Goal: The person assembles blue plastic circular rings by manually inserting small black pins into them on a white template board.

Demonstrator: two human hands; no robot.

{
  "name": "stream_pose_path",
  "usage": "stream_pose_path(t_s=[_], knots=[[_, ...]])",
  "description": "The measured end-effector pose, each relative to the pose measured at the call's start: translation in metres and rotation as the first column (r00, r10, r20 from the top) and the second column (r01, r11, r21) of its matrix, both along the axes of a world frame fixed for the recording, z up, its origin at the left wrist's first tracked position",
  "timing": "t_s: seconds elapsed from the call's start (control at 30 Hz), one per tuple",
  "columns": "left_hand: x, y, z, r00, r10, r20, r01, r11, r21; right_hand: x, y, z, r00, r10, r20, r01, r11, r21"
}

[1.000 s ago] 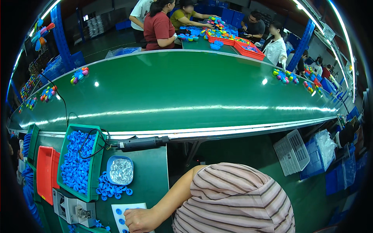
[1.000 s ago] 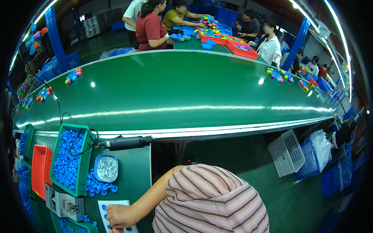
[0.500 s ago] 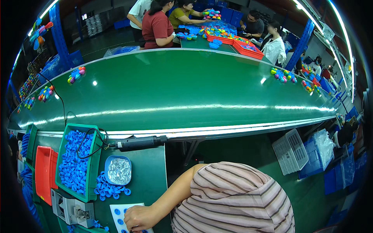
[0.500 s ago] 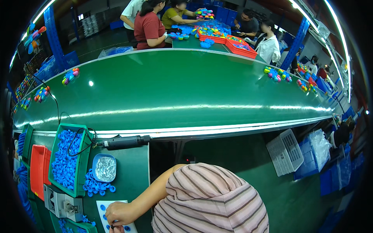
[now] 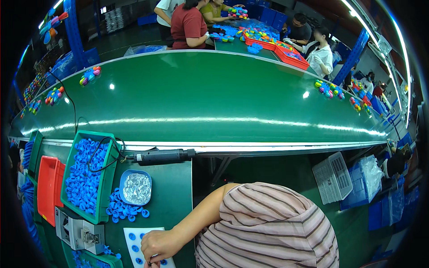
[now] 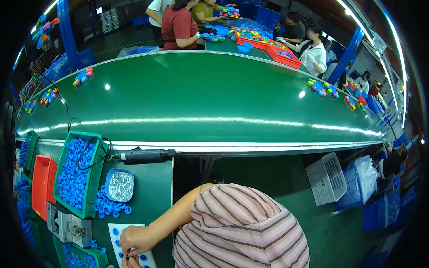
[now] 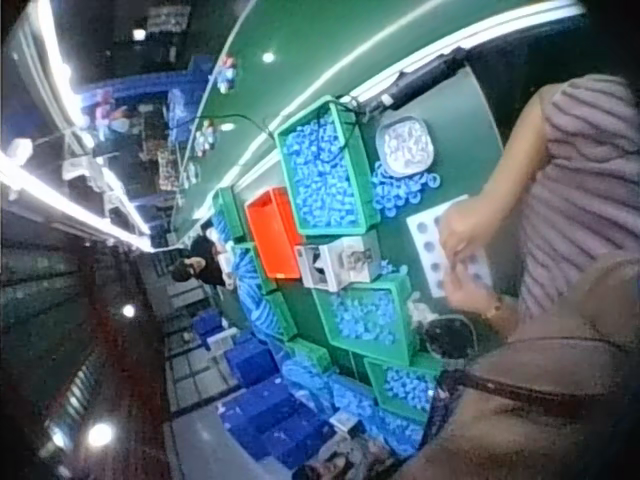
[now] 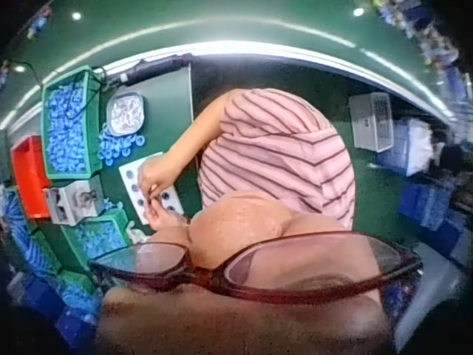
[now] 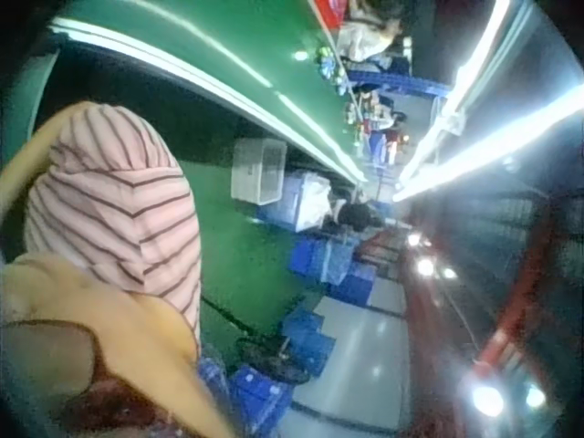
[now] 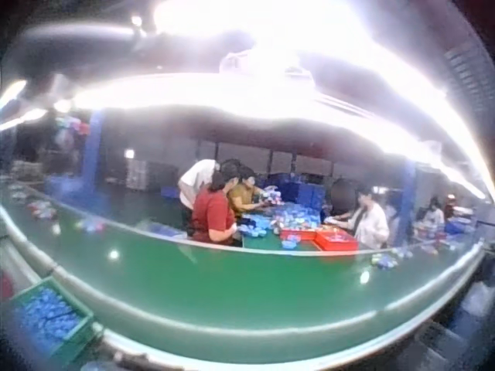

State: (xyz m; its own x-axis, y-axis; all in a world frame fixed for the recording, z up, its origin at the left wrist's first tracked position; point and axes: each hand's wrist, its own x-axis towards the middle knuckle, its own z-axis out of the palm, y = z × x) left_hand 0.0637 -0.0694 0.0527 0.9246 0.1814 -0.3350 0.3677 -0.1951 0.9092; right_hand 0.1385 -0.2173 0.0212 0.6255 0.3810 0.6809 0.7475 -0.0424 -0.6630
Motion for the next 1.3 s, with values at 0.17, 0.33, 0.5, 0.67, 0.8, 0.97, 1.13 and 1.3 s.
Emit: stream_pose_path(t_s=[0.17,0.33,0.5,0.67,0.8,0.97,1.13,1.3], knots=[[-0.021,0.014,-0.028,0.934,0.237,0.269,-0.217,0.971,-0.102,-0.010,0.013,0.003,0.981,0.189,0.041,-0.190,0.982,0.012],[0.005,0.015,-0.020,0.884,0.262,0.387,-0.141,0.939,-0.313,0.020,-0.030,0.026,0.991,-0.071,0.114,0.093,0.975,-0.202],[-0.005,0.032,-0.029,0.808,0.353,0.472,-0.333,0.934,-0.129,0.052,-0.022,0.017,0.998,0.037,0.054,-0.022,0.966,-0.257],[-0.012,0.030,-0.026,0.803,0.023,0.595,-0.352,0.825,0.443,0.047,-0.015,-0.001,0.995,0.095,-0.023,-0.096,0.919,-0.382],[-0.014,0.028,-0.031,0.828,-0.043,0.559,-0.329,0.770,0.546,0.042,-0.012,-0.006,0.991,0.137,-0.001,-0.125,0.898,-0.422],[-0.007,0.013,-0.031,0.834,-0.160,0.529,-0.236,0.762,0.603,0.047,-0.017,-0.002,0.994,0.095,0.048,-0.064,0.895,-0.441],[0.000,0.002,-0.034,0.849,-0.220,0.481,-0.165,0.754,0.636,0.045,-0.030,-0.007,0.995,0.092,0.041,-0.063,0.883,-0.465],[0.008,-0.010,-0.034,0.842,-0.253,0.477,-0.167,0.718,0.676,0.046,-0.035,-0.007,0.998,0.054,0.044,-0.028,0.886,-0.462]])
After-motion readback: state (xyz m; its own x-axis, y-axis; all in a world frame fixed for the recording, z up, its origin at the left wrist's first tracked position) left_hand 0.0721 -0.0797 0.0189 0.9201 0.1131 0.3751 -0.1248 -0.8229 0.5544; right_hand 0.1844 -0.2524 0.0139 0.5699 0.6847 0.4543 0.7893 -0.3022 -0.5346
